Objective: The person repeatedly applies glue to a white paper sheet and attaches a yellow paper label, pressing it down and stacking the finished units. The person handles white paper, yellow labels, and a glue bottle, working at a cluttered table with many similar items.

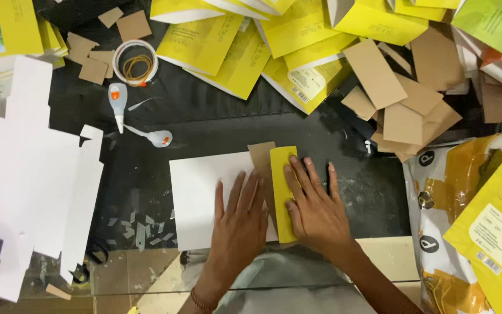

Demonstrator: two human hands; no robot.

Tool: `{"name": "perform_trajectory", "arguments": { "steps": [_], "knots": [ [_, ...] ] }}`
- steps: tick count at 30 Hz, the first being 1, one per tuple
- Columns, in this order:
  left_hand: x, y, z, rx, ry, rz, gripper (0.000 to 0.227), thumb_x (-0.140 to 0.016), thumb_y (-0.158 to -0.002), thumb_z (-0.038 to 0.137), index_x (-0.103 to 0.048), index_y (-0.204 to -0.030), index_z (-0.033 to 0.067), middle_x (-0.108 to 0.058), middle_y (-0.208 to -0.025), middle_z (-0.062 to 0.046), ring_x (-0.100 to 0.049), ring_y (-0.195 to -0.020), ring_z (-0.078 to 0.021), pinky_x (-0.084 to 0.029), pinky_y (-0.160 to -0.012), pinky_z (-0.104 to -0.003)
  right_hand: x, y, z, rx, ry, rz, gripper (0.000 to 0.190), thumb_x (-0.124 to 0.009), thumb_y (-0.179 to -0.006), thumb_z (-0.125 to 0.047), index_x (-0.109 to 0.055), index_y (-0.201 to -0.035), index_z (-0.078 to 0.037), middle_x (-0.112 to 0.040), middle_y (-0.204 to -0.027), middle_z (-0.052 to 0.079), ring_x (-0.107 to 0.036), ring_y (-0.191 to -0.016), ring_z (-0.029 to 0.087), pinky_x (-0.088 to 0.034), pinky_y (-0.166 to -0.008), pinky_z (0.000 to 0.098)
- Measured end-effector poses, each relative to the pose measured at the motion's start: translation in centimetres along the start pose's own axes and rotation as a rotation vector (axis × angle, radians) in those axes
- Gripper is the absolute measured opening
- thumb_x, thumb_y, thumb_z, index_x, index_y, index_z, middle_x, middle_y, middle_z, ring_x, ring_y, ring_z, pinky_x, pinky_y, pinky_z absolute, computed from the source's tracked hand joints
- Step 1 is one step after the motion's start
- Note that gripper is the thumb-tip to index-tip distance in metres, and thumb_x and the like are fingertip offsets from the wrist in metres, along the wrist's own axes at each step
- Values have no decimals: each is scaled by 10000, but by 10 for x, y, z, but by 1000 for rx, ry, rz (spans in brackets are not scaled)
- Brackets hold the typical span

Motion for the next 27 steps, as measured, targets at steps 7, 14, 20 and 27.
{"name": "perform_trajectory", "arguments": {
  "steps": [7,14,20,27],
  "knots": [
    [-7,-16,-17,-88,-17,-50,608,-472,-996,258,-424,-1583,108,-347,-1680,-68,-215,-1583,-277,-98,-1262,-631,3,-2,1,0,-28,-53,651,-335,-1030,-345,-284,-1625,-85,-232,-1726,82,-170,-1602,260,-25,-1282,561],
    [-3,-24,-24,-74,146,-155,658,-507,-954,321,-439,-1560,75,-361,-1669,-110,-268,-1558,-320,-91,-1221,-680,-1,0,2,35,-26,9,570,-317,-1086,-356,-350,-1606,-123,-265,-1713,114,-213,-1576,330,-14,-1253,616],
    [2,-29,-27,-92,91,-399,1120,-637,-744,658,-251,-1624,82,-192,-1723,-115,-133,-1587,-332,38,-1232,-682,2,-1,5,32,-94,-29,578,-310,-1089,-350,-326,-1623,-131,-221,-1732,102,-168,-1587,319,31,-1248,590],
    [-4,-33,-34,-134,47,-469,1304,-701,-651,796,-195,-1631,101,-125,-1734,-98,-84,-1590,-325,33,-1230,-707,-2,0,10,42,-117,-17,583,-285,-1097,-360,-313,-1629,-122,-211,-1731,122,-164,-1584,333,30,-1249,578]
  ]
}}
Point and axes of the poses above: each hand's wrist, its own y-axis away from the middle knuckle, its own x-axis out of the back of the hand, z = x × y, the point moved 3 cm from there along -y, towards the middle knuckle
